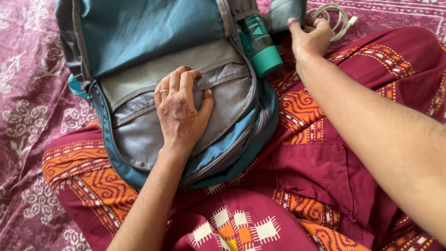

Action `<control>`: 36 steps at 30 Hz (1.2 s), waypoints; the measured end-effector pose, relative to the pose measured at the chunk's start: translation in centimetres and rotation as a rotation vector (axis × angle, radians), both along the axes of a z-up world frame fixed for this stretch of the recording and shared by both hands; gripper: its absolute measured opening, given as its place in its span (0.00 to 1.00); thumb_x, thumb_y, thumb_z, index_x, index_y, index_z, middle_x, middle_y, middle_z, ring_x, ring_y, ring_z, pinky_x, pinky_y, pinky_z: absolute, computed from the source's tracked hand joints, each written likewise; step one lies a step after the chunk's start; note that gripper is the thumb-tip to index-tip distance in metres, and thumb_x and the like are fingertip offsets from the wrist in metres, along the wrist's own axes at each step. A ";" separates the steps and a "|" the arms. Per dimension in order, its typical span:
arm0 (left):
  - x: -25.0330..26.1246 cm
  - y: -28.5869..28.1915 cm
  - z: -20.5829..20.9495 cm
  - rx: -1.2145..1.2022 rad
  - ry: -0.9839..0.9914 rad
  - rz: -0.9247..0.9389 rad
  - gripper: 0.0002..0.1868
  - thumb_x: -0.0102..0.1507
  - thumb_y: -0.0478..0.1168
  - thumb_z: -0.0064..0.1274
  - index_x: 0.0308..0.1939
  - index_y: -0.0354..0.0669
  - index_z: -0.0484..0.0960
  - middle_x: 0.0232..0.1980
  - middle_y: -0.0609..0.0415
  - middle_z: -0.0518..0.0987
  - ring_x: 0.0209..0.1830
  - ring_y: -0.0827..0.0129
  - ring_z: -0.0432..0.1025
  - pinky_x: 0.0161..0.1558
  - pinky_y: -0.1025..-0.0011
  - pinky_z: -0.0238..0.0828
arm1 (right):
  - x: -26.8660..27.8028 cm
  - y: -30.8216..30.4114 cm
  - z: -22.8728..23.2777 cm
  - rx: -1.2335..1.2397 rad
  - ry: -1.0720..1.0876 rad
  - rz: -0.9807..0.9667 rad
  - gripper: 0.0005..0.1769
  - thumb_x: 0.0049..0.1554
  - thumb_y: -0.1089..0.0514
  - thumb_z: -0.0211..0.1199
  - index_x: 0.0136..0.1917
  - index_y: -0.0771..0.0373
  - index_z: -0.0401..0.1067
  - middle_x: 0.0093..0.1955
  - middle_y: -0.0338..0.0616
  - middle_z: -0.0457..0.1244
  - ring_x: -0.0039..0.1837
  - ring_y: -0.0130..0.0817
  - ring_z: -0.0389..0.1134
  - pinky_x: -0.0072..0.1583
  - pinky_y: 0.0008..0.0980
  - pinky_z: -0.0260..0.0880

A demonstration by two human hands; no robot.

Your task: The person packs a backpack on their lap: they zip and unzip the compartments, fold and press clothes into the main section, place a water bottle in a side pocket, and put a wallet and charging cable into the front pockets.

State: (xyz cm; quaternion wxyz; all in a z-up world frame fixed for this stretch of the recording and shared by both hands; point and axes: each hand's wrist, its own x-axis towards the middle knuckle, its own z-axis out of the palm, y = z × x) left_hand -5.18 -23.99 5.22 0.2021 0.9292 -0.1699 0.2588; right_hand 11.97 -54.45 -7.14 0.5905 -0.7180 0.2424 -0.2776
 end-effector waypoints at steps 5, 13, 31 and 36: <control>-0.1 0.1 -0.1 -0.007 0.008 -0.002 0.19 0.61 0.43 0.60 0.54 0.43 0.77 0.61 0.50 0.74 0.66 0.54 0.66 0.70 0.55 0.55 | 0.5 -0.8 -1.3 -0.012 0.020 -0.087 0.30 0.46 0.56 0.78 0.55 0.68 0.64 0.48 0.45 0.65 0.48 0.33 0.70 0.51 0.34 0.72; -0.1 0.3 -0.3 -0.015 0.001 -0.015 0.19 0.62 0.43 0.60 0.55 0.42 0.78 0.62 0.49 0.74 0.67 0.54 0.66 0.71 0.54 0.53 | -0.2 -2.1 -1.0 0.167 0.064 -0.056 0.14 0.54 0.58 0.66 0.49 0.69 0.70 0.42 0.42 0.66 0.40 0.29 0.66 0.42 0.36 0.69; -3.0 6.9 0.2 -0.092 -0.069 0.021 0.15 0.62 0.29 0.58 0.53 0.39 0.82 0.62 0.45 0.80 0.65 0.51 0.73 0.67 0.59 0.67 | -16.1 4.0 9.2 0.668 0.100 0.732 0.09 0.62 0.62 0.56 0.56 0.64 0.70 0.49 0.43 0.68 0.47 0.34 0.71 0.53 0.36 0.77; -4.2 9.6 0.3 0.034 -0.093 0.130 0.11 0.63 0.33 0.63 0.50 0.42 0.85 0.58 0.50 0.81 0.59 0.53 0.73 0.61 0.59 0.68 | -17.5 8.0 12.9 0.603 0.222 0.920 0.17 0.60 0.60 0.58 0.63 0.61 0.69 0.49 0.39 0.69 0.47 0.28 0.72 0.52 0.32 0.76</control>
